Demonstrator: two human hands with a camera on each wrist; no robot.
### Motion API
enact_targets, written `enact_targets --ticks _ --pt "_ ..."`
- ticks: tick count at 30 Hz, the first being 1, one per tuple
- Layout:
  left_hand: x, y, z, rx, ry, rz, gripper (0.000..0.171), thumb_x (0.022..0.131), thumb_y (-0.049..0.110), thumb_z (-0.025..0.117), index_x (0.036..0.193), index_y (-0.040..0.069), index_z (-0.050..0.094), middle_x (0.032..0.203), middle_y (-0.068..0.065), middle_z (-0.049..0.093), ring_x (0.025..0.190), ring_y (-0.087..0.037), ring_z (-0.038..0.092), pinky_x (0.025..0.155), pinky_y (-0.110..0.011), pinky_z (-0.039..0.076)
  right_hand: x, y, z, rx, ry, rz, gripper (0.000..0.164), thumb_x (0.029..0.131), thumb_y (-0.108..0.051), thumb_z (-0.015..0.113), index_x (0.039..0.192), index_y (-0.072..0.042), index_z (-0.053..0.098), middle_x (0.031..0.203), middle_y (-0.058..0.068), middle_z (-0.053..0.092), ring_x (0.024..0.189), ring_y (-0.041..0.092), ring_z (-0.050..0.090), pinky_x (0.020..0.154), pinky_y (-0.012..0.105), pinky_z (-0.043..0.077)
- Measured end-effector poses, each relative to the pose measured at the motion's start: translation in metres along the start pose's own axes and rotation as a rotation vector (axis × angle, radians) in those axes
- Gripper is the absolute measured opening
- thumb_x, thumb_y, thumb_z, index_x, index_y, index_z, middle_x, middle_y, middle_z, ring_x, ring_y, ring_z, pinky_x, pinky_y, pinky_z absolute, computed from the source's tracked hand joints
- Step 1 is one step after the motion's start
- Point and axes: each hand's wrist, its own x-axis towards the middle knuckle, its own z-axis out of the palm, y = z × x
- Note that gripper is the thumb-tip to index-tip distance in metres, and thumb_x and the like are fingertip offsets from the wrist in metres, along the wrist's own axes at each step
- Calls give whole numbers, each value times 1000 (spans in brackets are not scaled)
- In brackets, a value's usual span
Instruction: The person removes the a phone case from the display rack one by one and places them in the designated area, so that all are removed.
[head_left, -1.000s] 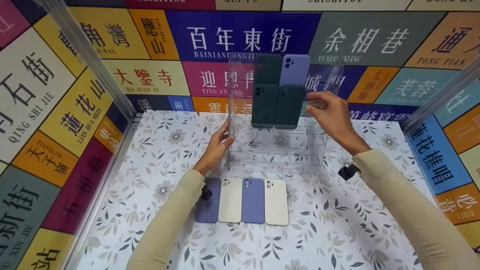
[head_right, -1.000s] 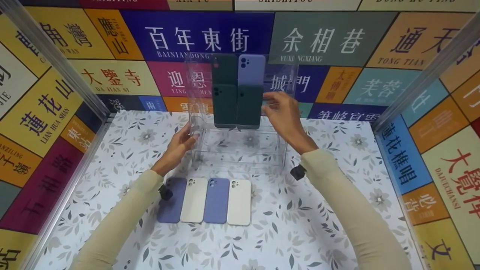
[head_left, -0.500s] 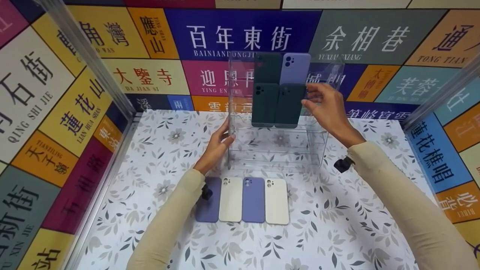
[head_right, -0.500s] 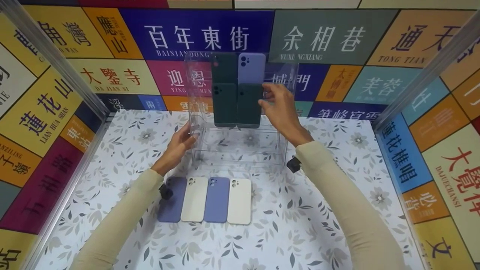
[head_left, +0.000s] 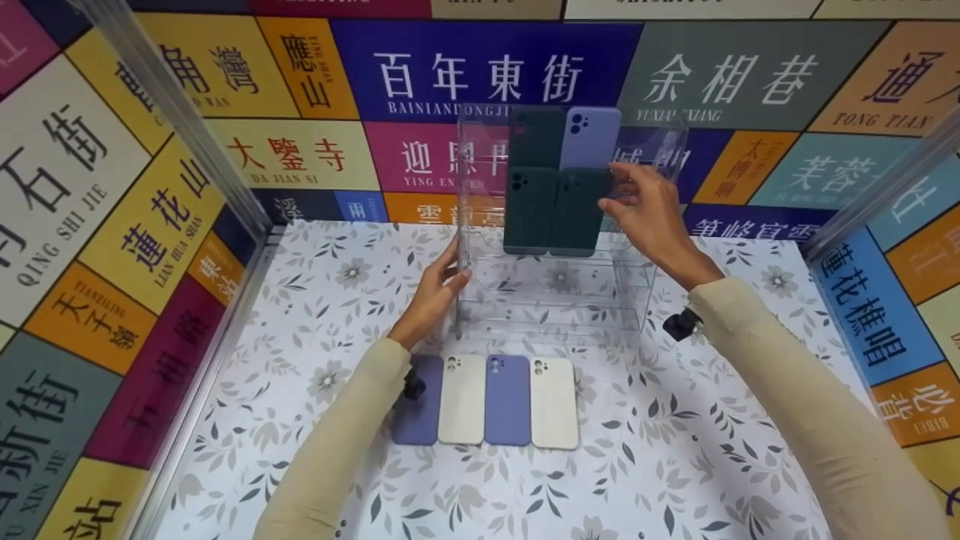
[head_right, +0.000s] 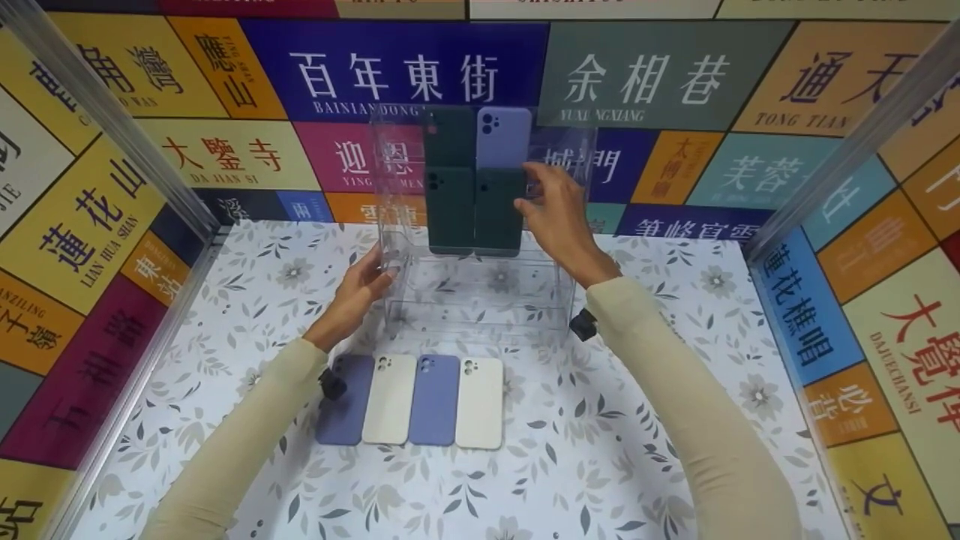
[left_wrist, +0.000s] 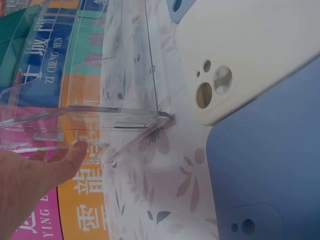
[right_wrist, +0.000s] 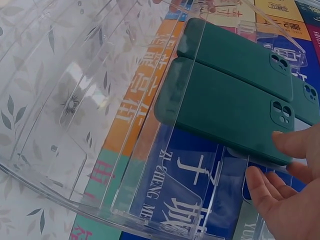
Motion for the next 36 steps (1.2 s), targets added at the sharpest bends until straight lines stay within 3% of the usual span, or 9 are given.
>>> enact_targets --ticks 7,14,17,25,30,36 --pt "0 0 0 4 -8 -6 75 112 6 55 177 18 20 180 -15 30 151 -43 49 124 -56 42 -1 4 5 -4 21 -34 53 103 0 74 154 -2 62 144 22 65 125 36 68 109 46 57" --pt "1 1 -1 4 -7 -7 75 113 6 55 178 20 20 180 -12 31 150 -39 50 124 -56 42 -7 8 6 15 90 -99 42 104 2 73 146 0 67 133 19 70 116 29 71 94 18 59" --pt "2 2 -1 -1 -7 -13 75 113 6 55 178 23 20 180 -8 32 150 -40 49 125 -57 42 -7 9 8 16 126 -134 37 103 2 73 140 2 69 127 18 73 111 24 71 90 14 57" --pt "0 2 -1 20 -10 -14 75 113 6 54 178 24 21 180 -7 32 150 -37 51 124 -56 43 -12 5 7 35 206 -180 27 100 6 76 127 6 74 109 20 76 98 21 73 82 10 56" --pt "0 1 0 23 -20 -16 75 113 9 54 178 25 19 181 -7 29 153 -41 48 125 -56 42 -14 -4 -2 41 266 -165 25 100 3 78 125 4 75 110 16 77 98 15 73 85 13 58" --pt "0 0 -1 27 -13 -14 75 113 8 55 178 26 21 181 -7 29 151 -36 50 124 -55 43 -20 -16 -13 116 274 -129 25 101 0 77 126 -1 75 113 12 76 100 13 73 87 18 61"
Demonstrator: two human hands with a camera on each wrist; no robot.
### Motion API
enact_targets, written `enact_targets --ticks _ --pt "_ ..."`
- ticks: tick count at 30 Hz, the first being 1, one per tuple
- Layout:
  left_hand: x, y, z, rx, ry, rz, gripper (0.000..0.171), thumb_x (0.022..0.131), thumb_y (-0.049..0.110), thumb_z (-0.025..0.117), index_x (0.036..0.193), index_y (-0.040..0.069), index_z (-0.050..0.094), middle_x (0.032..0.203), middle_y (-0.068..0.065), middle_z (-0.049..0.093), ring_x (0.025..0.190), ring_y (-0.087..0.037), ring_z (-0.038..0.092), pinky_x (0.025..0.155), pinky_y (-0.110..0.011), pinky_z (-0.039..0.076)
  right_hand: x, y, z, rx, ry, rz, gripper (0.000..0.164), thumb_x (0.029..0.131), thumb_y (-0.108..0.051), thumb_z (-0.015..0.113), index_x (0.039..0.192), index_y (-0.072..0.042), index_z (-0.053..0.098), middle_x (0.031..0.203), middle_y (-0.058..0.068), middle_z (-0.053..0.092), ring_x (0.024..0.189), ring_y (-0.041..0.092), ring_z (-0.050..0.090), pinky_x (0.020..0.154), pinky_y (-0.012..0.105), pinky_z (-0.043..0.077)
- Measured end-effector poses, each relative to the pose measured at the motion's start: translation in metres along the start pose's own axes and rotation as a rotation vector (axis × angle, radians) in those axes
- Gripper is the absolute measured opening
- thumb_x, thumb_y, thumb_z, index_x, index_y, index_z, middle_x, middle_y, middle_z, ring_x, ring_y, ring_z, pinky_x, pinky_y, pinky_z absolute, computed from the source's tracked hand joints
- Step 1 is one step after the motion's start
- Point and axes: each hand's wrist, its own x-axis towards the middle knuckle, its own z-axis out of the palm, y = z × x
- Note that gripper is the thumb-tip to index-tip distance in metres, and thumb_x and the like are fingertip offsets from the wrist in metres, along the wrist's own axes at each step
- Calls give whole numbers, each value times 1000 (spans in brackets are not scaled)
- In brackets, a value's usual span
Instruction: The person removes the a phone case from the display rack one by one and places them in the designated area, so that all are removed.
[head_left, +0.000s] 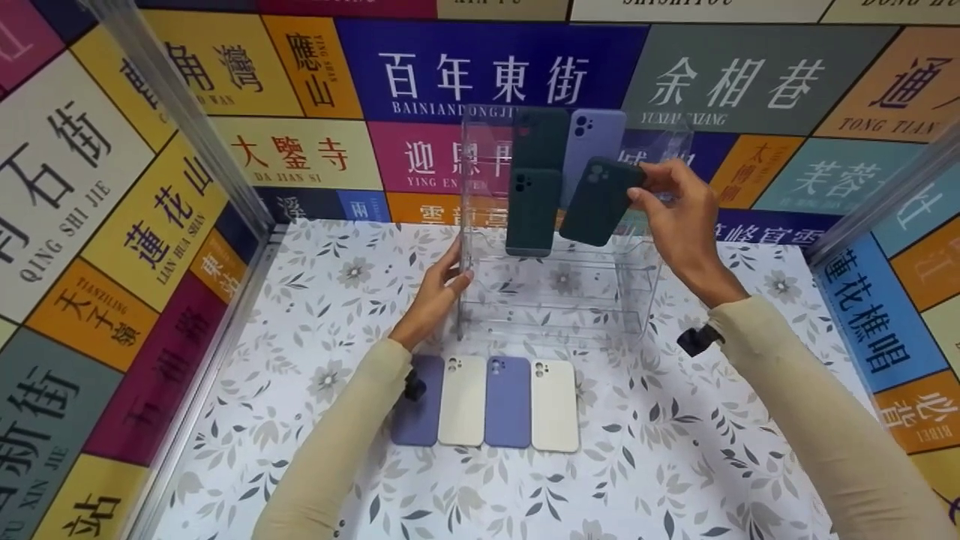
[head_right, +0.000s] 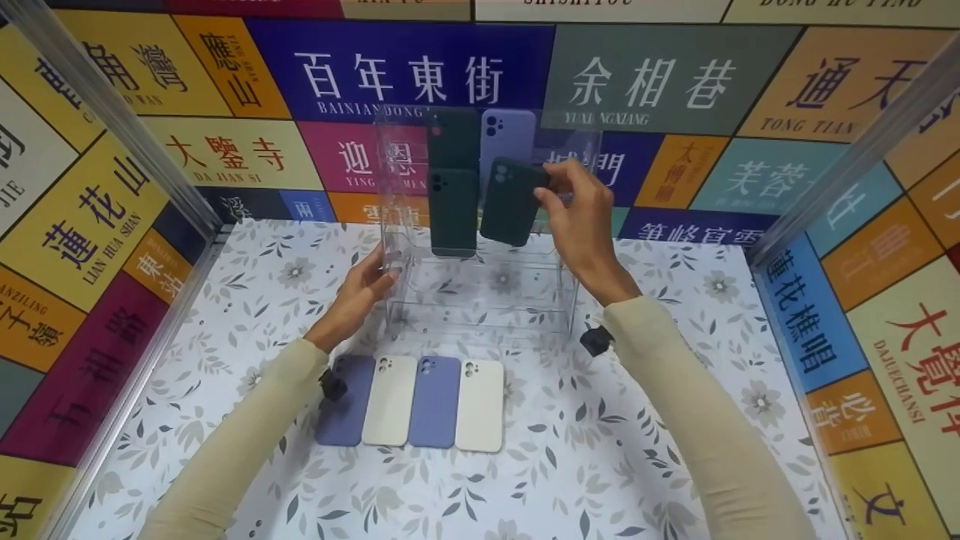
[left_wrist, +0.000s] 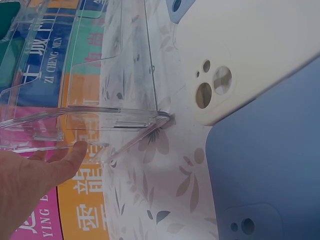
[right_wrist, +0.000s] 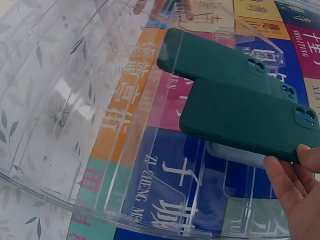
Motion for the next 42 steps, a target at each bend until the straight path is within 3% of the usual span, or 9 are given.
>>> enact_targets --ticks 6,12,21,29,34,42 --pt "0 -1 0 -4 5 -2 75 113 7 55 178 25 21 181 -12 30 150 -37 51 124 -57 43 -13 -5 -7 -4 15 -23 27 98 4 80 125 2 75 109 13 77 97 13 75 84 16 60" --pt "0 0 1 -23 7 -12 74 113 8 55 177 25 22 180 -5 32 153 -40 48 124 -56 43 -30 -4 -7 8 -12 -39 28 96 9 79 123 5 76 105 15 78 94 22 77 82 16 61" --pt "0 -1 1 -4 16 11 76 112 4 54 177 17 19 179 -15 32 150 -39 51 124 -55 43 -55 2 -5 -12 -76 -14 28 95 9 80 122 5 76 105 16 78 92 2 72 81 12 59" --pt "0 -1 2 -13 17 7 75 112 3 54 177 17 20 180 -14 31 150 -40 51 124 -55 43 -75 14 -6 -32 -126 4 27 95 8 81 122 3 77 106 15 79 93 9 74 80 11 58" --pt "0 -2 1 -13 10 16 74 112 4 54 177 19 21 180 -14 31 152 -42 49 124 -55 43 -86 23 -7 -42 -134 18 30 94 10 81 122 4 77 106 18 78 92 5 72 80 7 56" --pt "1 -3 0 -16 2 16 74 113 8 55 178 21 20 180 -15 30 153 -44 47 125 -57 41 -103 33 -9 -32 -160 44 29 94 10 81 121 1 78 106 16 78 93 30 77 79 10 58"
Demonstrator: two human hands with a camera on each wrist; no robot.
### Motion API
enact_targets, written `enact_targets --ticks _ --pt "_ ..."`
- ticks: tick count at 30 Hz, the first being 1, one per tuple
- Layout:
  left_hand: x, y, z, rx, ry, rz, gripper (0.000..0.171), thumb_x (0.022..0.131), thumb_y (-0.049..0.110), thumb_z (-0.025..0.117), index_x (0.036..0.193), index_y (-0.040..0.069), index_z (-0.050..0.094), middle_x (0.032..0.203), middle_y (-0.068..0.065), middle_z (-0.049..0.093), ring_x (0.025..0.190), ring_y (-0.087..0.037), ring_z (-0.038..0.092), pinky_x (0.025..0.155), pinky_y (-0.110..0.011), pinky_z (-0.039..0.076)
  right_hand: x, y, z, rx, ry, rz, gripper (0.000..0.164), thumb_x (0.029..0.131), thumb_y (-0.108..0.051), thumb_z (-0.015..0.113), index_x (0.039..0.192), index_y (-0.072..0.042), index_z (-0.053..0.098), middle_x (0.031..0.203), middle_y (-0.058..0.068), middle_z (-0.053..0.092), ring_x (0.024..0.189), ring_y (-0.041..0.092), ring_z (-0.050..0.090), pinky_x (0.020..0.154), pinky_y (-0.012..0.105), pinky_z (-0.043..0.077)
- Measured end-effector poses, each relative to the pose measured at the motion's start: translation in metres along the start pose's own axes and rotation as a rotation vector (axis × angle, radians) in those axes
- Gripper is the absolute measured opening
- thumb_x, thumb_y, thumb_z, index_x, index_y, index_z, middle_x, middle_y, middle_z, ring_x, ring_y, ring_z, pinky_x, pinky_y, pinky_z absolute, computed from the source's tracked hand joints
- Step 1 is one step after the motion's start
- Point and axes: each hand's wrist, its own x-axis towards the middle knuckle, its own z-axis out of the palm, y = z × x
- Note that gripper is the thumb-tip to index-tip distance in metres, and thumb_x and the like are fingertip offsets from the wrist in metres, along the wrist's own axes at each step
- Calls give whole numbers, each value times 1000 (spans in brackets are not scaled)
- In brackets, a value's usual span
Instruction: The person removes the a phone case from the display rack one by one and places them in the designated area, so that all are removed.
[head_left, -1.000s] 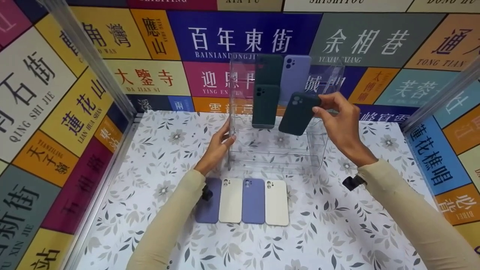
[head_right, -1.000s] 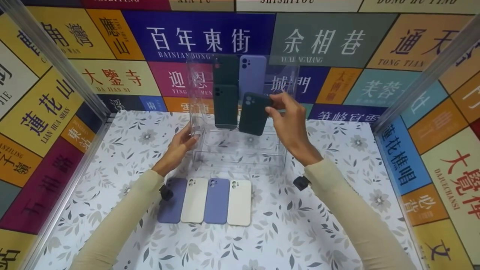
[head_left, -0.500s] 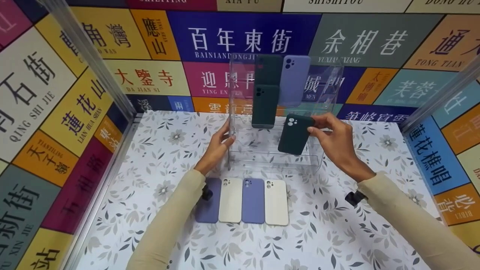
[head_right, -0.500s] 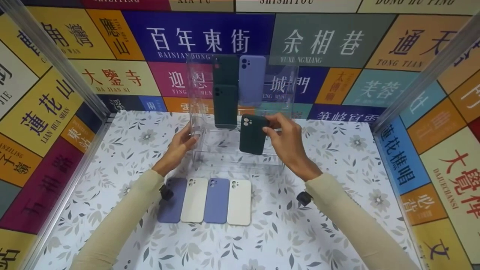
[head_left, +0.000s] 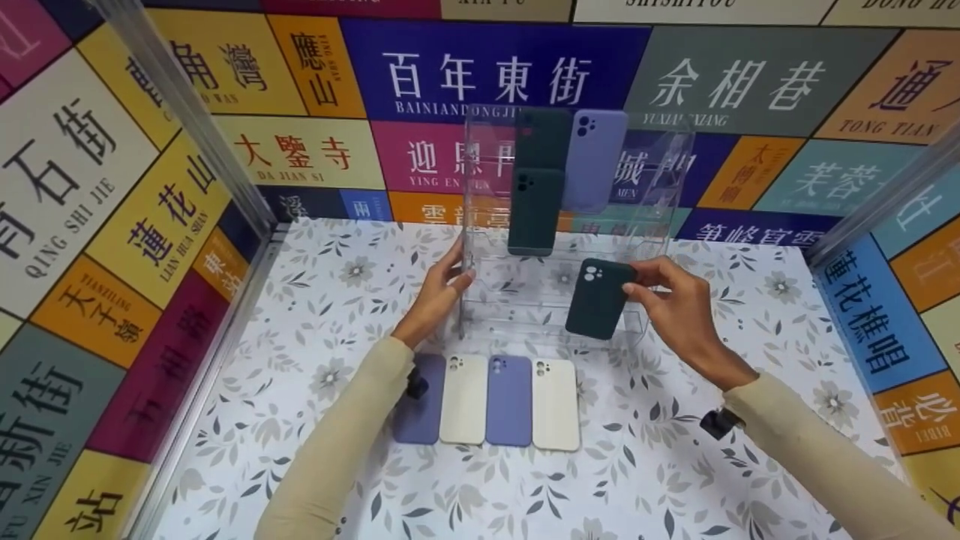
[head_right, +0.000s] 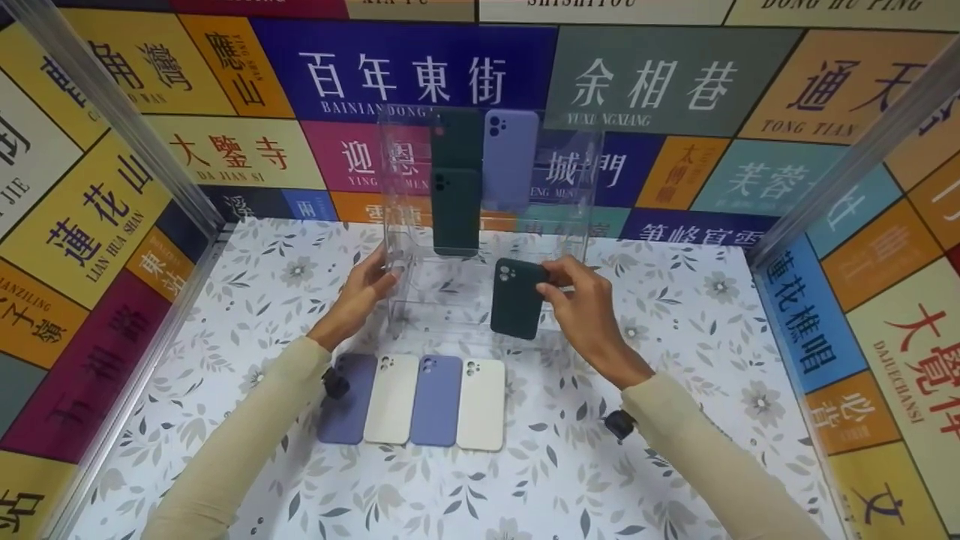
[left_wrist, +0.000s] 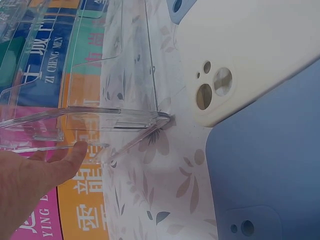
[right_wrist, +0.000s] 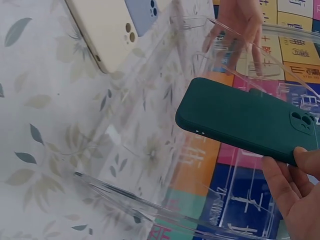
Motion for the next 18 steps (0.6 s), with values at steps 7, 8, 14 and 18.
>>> enact_targets --ticks 7,8,14,18 --pt "0 0 1 -14 6 18 74 112 5 55 177 15 20 177 -21 34 149 -45 51 123 -57 43 -17 12 0 26 -14 25 30 94 11 80 123 1 78 106 15 78 93 29 77 78 12 59" --pt "0 0 1 -15 8 23 74 112 4 55 177 14 20 177 -21 34 148 -44 52 123 -57 44 -20 14 -1 25 -15 27 31 94 11 80 123 1 78 105 16 79 93 28 78 78 11 59" --pt "1 0 1 -8 14 8 74 111 4 56 177 15 22 179 -13 34 148 -41 52 123 -56 44 -33 25 -2 52 -14 49 32 93 12 80 123 0 80 100 17 79 88 17 77 77 14 60" --pt "0 0 0 5 13 -11 75 111 7 56 177 20 22 179 -11 33 150 -41 50 124 -56 44 -42 32 -3 76 -21 83 32 93 12 80 123 0 81 98 17 78 86 9 76 76 17 62"
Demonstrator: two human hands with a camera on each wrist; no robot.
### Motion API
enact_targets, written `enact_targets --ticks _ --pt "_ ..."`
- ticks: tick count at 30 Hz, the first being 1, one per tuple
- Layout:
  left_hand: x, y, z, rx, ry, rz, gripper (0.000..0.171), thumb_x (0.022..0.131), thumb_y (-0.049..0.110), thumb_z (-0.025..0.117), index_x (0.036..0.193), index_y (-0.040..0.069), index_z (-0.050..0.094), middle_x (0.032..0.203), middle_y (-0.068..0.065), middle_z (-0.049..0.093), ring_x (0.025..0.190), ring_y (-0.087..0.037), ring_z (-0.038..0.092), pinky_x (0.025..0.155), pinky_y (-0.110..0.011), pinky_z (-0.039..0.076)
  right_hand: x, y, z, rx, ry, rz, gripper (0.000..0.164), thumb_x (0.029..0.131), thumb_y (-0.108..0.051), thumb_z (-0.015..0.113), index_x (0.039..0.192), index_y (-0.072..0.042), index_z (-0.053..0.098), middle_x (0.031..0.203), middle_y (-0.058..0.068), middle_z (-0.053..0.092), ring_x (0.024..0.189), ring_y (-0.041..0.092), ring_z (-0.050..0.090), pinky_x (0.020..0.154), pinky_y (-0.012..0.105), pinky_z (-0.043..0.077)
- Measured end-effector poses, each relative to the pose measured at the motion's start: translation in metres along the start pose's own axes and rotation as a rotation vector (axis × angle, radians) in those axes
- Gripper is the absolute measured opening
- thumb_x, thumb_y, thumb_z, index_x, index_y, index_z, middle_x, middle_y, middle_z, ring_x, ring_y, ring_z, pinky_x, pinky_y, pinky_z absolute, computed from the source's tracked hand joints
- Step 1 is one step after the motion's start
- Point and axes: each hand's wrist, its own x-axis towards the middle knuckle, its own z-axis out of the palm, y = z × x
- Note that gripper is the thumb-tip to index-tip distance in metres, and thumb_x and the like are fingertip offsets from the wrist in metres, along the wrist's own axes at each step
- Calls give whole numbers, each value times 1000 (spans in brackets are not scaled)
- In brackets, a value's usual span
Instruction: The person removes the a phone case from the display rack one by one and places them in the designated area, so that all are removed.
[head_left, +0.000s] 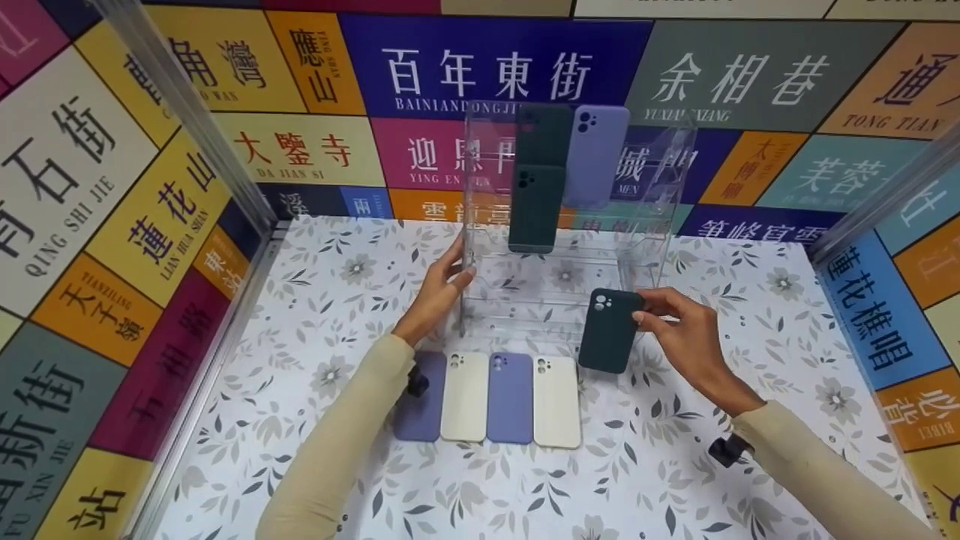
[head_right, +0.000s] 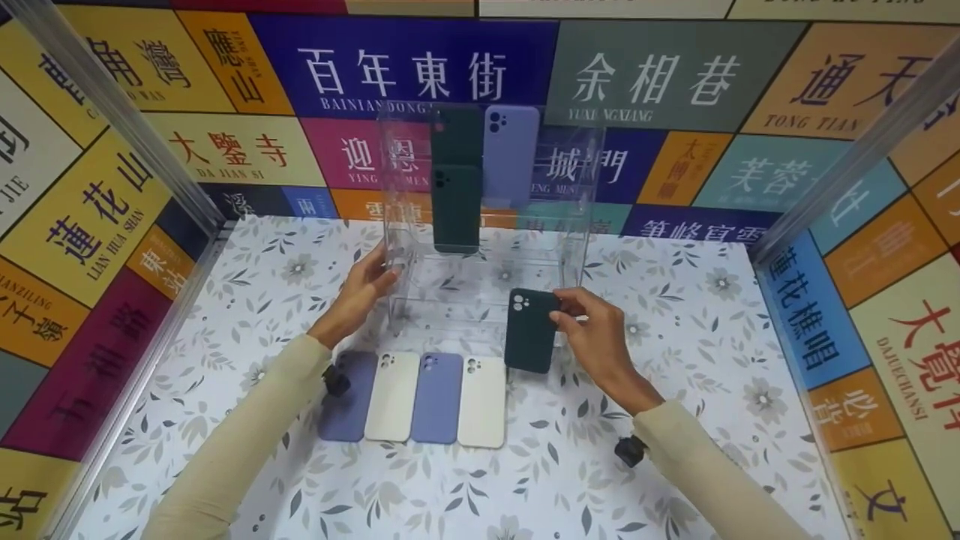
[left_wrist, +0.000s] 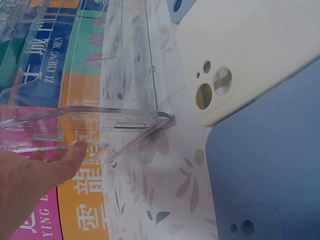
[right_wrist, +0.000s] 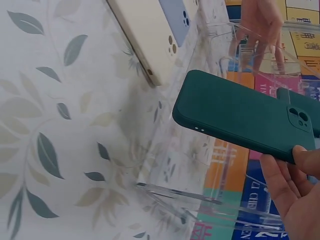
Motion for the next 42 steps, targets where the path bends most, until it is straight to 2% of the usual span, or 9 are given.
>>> enact_targets --ticks 5,13,18,23,30,39,42 --pt "0 -1 0 -11 2 10 74 112 5 56 177 17 22 179 -14 33 150 -43 50 123 -55 44 -11 8 -2 13 -28 62 34 96 9 79 129 3 79 100 20 77 86 4 74 75 20 63" --pt "0 -1 -1 -5 1 21 75 112 8 57 177 17 21 178 -10 35 150 -41 51 123 -56 44 -25 19 -6 0 -101 168 37 98 8 78 134 3 77 103 22 75 88 8 76 74 24 65" --pt "1 -1 -2 -20 0 33 75 112 5 56 177 15 20 177 -15 37 149 -40 52 123 -55 45 -28 24 -7 13 -168 272 38 99 5 78 136 7 74 106 25 75 84 7 77 74 29 66" --pt "2 -2 -2 -11 0 25 75 112 6 56 177 17 21 178 -12 36 148 -37 53 122 -53 45 -30 30 -7 59 -233 369 41 100 3 77 140 10 70 109 26 75 84 10 78 75 29 67" --pt "2 -3 -1 -30 -2 44 75 112 4 56 176 14 21 178 -20 31 147 -42 53 122 -56 45 -34 39 -7 175 -299 503 45 101 6 73 144 15 63 105 17 73 80 15 78 78 34 68" --pt "1 -2 -1 -15 1 40 75 111 5 56 176 16 23 178 -13 36 145 -40 56 121 -53 47 -38 50 -7 233 -382 576 50 102 5 72 148 19 57 101 10 76 78 14 78 77 34 68" --pt "1 -3 -1 -13 -6 52 74 111 5 56 176 14 22 178 -16 34 146 -41 55 121 -54 46 -39 52 -5 240 -394 594 51 102 4 72 148 19 56 99 7 76 78 14 78 76 33 68"
